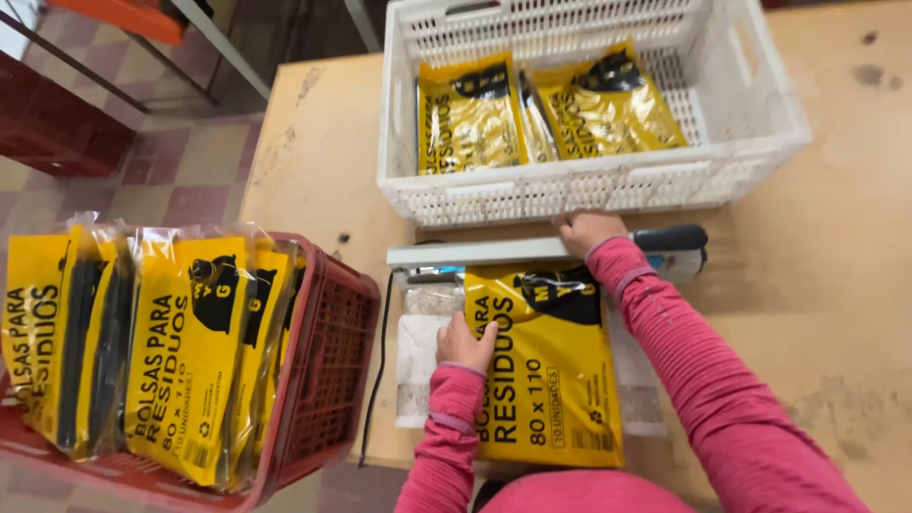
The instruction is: Sealing yellow plastic bags with a heat sealer and organizing them into a crate.
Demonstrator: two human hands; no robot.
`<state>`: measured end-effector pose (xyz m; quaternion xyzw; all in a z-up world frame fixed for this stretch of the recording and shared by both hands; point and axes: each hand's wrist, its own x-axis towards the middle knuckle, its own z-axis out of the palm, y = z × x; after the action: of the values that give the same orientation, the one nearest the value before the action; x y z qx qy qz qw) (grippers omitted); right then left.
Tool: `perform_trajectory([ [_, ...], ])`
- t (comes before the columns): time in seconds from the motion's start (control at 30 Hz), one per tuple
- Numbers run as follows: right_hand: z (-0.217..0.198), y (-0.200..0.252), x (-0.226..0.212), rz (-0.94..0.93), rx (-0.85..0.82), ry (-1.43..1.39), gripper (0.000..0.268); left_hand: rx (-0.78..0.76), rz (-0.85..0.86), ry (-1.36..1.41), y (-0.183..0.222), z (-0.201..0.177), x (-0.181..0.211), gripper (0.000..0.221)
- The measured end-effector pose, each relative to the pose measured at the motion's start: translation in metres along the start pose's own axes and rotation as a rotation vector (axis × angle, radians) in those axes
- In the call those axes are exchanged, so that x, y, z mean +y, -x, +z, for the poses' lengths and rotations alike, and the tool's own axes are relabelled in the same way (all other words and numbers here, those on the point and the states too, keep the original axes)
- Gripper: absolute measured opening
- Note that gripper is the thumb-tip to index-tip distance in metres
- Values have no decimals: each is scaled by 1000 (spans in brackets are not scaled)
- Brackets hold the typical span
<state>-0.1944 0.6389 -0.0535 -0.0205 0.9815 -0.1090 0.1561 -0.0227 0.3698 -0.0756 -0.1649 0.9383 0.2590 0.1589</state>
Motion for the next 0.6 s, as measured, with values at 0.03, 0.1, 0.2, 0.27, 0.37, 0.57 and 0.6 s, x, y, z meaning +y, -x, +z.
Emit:
perform_trajectory([
  [0.03,-6,5,-6,3,-21,-44,53,-3,-18,-13,1,5,-6,51],
  [0.1,-35,20,-21,-33,0,-74,56,29,5,9,-14,15,-12,49],
  [0.2,-43,30,-16,-158,148,-168,51,69,16,17,-10,23,-19,47],
  [0.27,-45,24,-5,-255,303,-221,42,98,21,17,-12,27,-18,47],
  [0.37,-37,39,-3,-490,567,-414,19,250,112,100,-7,38,-28,36],
  [0.57,34,142,8,-546,894,-615,18,303,287,617,32,34,-48,22],
  [0.6,54,164,7,-365,768,-704,43,287,290,752,36,37,-59,16],
])
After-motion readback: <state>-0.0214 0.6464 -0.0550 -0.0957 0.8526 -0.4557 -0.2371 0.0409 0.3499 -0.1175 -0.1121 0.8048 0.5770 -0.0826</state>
